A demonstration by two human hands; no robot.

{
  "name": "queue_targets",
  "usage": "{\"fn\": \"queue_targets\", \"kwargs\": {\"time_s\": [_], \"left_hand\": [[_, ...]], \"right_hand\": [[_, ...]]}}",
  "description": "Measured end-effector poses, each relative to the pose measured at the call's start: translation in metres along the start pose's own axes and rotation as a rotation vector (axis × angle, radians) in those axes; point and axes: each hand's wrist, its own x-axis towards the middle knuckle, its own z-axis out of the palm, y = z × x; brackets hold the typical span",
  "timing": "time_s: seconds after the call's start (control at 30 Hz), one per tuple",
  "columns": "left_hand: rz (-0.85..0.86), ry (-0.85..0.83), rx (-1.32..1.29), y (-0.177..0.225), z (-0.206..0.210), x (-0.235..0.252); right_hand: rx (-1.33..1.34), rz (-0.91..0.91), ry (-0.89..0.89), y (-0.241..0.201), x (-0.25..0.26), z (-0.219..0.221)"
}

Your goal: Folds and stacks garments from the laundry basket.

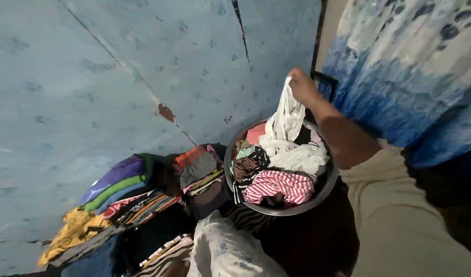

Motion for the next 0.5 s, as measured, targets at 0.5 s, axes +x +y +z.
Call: {"fn": "queue_targets", "kwargs": {"time_s": [0.5], "left_hand": [[0.691, -0.1, -0.197, 0.217, 0.012, 0.011]], "right_hand": [[-0.348, -0.275, -0.146, -0.108, -0.235, -0.108]]}}
